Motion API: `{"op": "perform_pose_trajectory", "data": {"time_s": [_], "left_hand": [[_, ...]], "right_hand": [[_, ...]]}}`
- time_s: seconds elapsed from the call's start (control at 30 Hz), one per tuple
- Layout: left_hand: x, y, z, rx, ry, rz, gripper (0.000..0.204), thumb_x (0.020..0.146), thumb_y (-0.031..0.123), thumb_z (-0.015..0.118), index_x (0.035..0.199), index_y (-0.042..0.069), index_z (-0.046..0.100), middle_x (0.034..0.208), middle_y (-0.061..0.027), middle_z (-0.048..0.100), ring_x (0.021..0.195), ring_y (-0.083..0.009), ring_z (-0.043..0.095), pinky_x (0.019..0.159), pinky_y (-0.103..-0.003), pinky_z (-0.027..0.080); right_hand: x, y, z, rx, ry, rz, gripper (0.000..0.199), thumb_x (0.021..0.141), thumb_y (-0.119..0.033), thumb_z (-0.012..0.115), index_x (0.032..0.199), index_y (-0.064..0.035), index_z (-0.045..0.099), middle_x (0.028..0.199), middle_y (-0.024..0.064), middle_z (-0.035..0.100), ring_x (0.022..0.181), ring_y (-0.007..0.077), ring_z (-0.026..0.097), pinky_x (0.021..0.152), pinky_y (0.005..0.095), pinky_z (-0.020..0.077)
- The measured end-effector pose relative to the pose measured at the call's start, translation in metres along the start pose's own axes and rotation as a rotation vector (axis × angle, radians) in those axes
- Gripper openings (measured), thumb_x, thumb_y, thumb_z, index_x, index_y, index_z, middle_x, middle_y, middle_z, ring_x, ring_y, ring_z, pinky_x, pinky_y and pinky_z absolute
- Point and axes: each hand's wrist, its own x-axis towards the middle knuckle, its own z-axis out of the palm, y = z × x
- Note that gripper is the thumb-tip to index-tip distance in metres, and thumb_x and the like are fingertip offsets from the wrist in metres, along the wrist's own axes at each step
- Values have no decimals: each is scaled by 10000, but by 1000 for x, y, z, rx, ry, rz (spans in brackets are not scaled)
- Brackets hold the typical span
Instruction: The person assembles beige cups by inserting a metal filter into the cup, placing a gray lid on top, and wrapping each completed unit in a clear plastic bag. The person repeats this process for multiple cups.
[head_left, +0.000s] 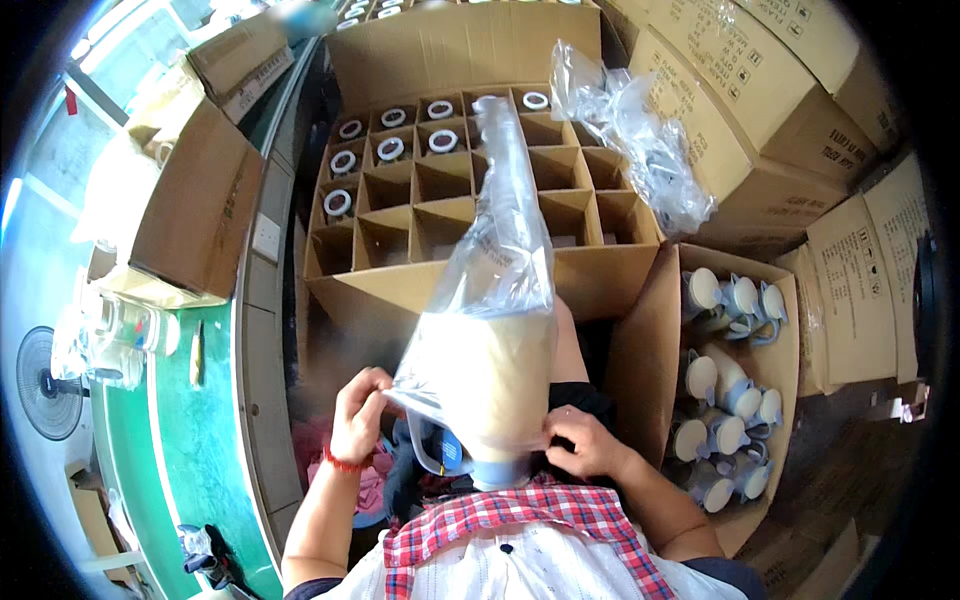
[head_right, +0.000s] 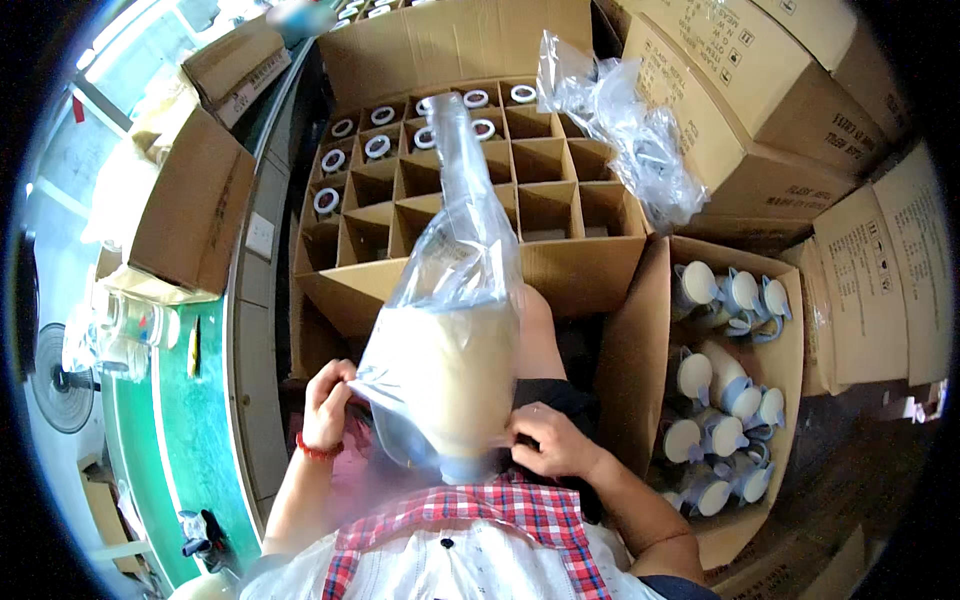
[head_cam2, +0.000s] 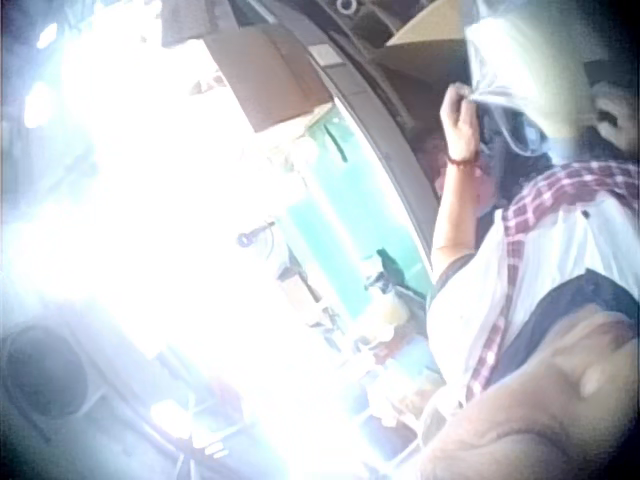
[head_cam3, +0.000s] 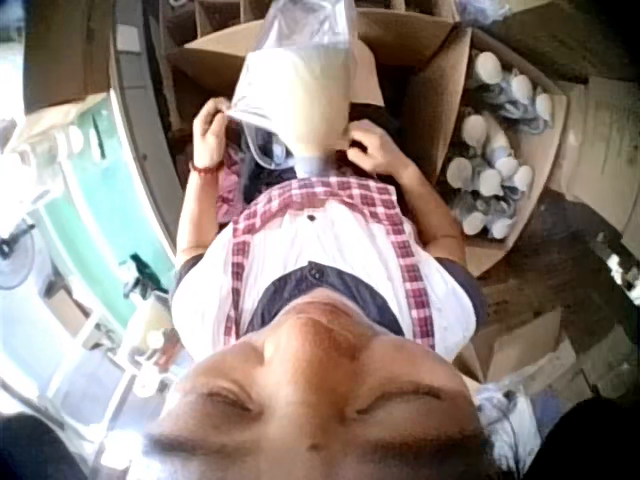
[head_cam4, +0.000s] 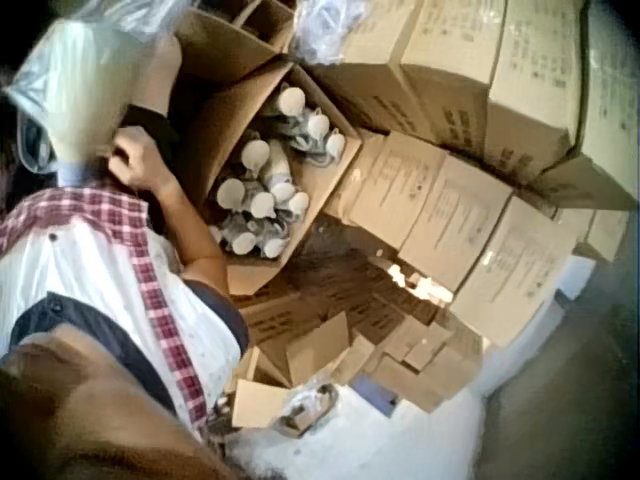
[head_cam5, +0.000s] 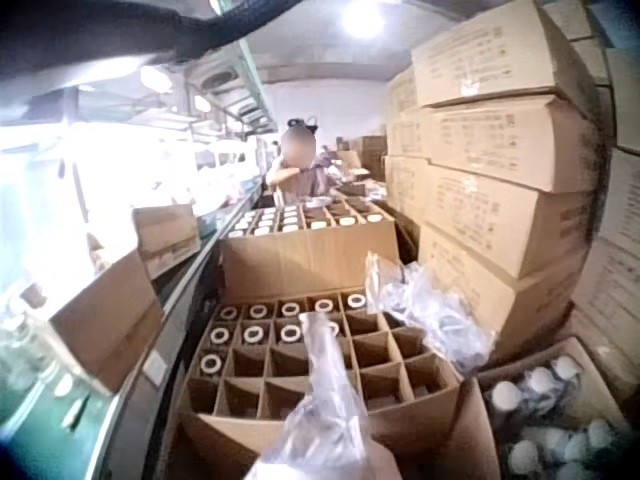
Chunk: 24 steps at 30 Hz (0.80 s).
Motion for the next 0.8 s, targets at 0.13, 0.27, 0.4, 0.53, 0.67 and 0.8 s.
{"op": "perform_pose_trajectory", "data": {"time_s": [0.13,0.27,0.4,0.53,0.67,0.8], "left_hand": [[-100,-49,5,418,-117,158,58,859,39,521,838,31,575,810,-46,580,719,-166,575,625,-276,465],[-136,-57,-10,474,-477,29,239,688,93,665,926,72,678,980,-97,628,951,-285,606,879,-389,450],[-86,18,23,1298,-434,422,476,722,115,646,1197,92,613,1337,-84,487,1335,-303,365,1093,-651,186],[-23,-53,14,1631,-493,877,265,777,187,575,1021,110,643,1117,-51,560,1213,-250,482,1109,-605,252],[-30,8,-5,1226,-396,978,159,702,200,606,830,107,599,865,-31,558,929,-211,597,1061,-454,398],[-85,92,-72,433,-214,602,140,808,159,655,888,46,650,879,-94,663,756,-272,635,713,-377,529]], "right_hand": [[-48,-12,13,-112,-198,-69,33,787,-52,623,792,-44,592,823,87,613,830,269,611,840,376,463],[-79,-29,-24,268,-122,161,173,815,-17,623,983,-24,662,964,99,660,922,221,630,848,338,486],[-101,18,-101,-222,442,505,371,850,-122,630,1213,-57,583,1224,149,588,1132,246,572,937,360,467],[-152,99,-176,-748,332,1037,1072,674,-332,815,1513,-114,183,1572,184,181,1430,392,210,1156,480,241],[-181,192,-190,-320,317,1011,1230,622,-300,880,1528,-66,81,1530,236,256,1413,377,260,1163,442,254],[-242,277,-214,-525,333,957,1040,684,-161,803,1503,-68,168,1404,189,403,1296,314,402,1081,420,371]]}}
